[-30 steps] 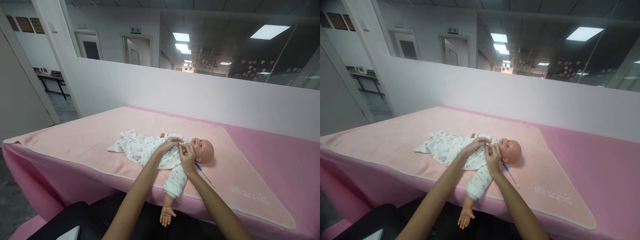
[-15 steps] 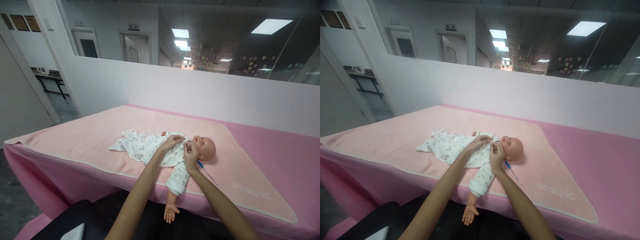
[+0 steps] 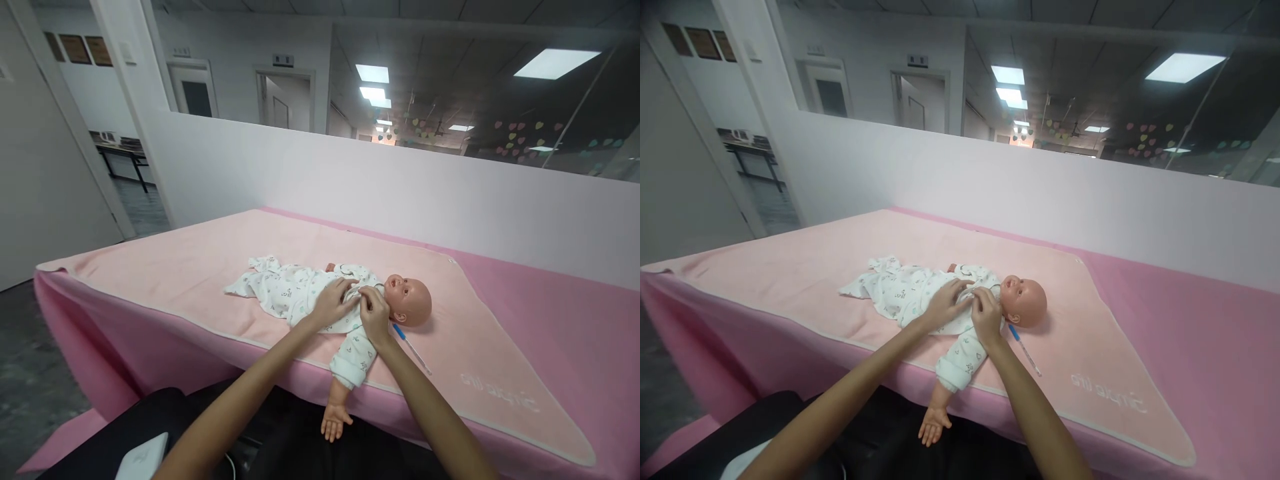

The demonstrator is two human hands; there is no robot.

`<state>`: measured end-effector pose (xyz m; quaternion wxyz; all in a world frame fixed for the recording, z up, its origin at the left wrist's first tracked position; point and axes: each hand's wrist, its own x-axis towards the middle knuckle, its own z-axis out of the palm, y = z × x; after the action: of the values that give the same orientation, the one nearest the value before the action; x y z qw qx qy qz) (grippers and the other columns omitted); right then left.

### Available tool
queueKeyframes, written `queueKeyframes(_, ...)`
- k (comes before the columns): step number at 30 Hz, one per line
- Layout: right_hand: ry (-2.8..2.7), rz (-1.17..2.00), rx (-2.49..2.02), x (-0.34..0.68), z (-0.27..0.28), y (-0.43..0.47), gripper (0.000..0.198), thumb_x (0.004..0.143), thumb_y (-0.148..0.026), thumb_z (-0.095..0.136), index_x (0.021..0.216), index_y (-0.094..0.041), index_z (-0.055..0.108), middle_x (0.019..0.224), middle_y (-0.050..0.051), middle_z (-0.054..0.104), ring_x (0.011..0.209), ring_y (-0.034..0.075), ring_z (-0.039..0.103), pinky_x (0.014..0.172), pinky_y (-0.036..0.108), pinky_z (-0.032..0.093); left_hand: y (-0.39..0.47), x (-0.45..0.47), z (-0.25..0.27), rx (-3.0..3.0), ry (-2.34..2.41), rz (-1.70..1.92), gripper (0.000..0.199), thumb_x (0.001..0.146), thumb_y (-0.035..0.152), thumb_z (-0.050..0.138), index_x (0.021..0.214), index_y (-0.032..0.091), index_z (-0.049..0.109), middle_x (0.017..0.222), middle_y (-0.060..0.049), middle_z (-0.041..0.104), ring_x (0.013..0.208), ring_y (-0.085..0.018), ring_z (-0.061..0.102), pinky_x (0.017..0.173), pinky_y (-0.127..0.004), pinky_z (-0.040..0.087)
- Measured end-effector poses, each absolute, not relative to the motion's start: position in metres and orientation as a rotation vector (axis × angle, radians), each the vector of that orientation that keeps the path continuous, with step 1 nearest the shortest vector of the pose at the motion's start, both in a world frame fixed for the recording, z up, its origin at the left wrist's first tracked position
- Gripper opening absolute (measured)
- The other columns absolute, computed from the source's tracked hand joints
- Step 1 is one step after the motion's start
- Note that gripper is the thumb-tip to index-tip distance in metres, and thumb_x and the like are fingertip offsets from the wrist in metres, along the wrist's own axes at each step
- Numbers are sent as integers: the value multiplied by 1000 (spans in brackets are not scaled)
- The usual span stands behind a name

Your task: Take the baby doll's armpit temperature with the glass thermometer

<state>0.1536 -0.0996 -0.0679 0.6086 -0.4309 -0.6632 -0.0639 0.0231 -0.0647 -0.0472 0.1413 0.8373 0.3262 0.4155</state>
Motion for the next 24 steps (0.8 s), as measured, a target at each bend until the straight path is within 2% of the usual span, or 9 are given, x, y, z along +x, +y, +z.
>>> queueKeyframes(2,-1611,-170,-1018,154,-69,-99,26,80,-8,36,83,-18,61,84,3,64,79,13,59,69,23,45,-78,8,-56,2647,924,1210,41,84,37,47,120,17,46,106,-10,55,95,-21,50,83,-34,41)
queueKeyframes(5,-1716,-262,-1072,154,-69,-99,26,79,-7,37,79,-18,61,82,2,63,74,12,58,62,21,42,-90,-14,-66,2828,931,1221,42,86,28,44,126,15,40,114,-11,53,103,-21,48,88,-36,39)
queueKeyframes(9,-1821,-402,-1190,154,-63,-98,24,79,-9,40,80,-19,61,78,1,61,69,11,55,56,21,35,-88,-35,-68,2973,918,1228,30,87,16,38,114,18,52,105,-8,59,96,-18,52,82,-32,40)
queueKeyframes(13,-1842,-520,-1315,151,-60,-94,17,82,-15,44,78,-19,60,73,1,57,60,11,49,50,23,26,-71,-48,-52,3152,868,1289,31,84,6,37,97,21,62,91,-4,64,84,-16,56,76,-30,40)
queueKeyframes(18,-1897,-600,-1304,147,-59,-89,13,81,-15,45,77,-18,57,75,2,56,66,12,50,51,23,25,-57,-43,-24,3054,1031,1646,33,76,0,38,78,20,63,92,-4,64,82,-17,55,74,-32,39)
queueKeyframes(21,-1924,-625,-1274,146,-59,-85,13,79,-14,45,75,-18,56,73,3,56,66,13,50,51,24,26,-59,-20,-21,2929,1025,1725,31,76,1,37,78,19,63,90,-4,64,84,-17,55,75,-31,40)
queueKeyframes(24,-1854,-565,-1286,145,-60,-82,13,77,-12,45,72,-17,56,69,3,55,60,12,48,52,24,28,-59,8,-31,2969,968,1582,25,80,10,40,88,18,62,91,-6,64,82,-17,56,76,-32,41)
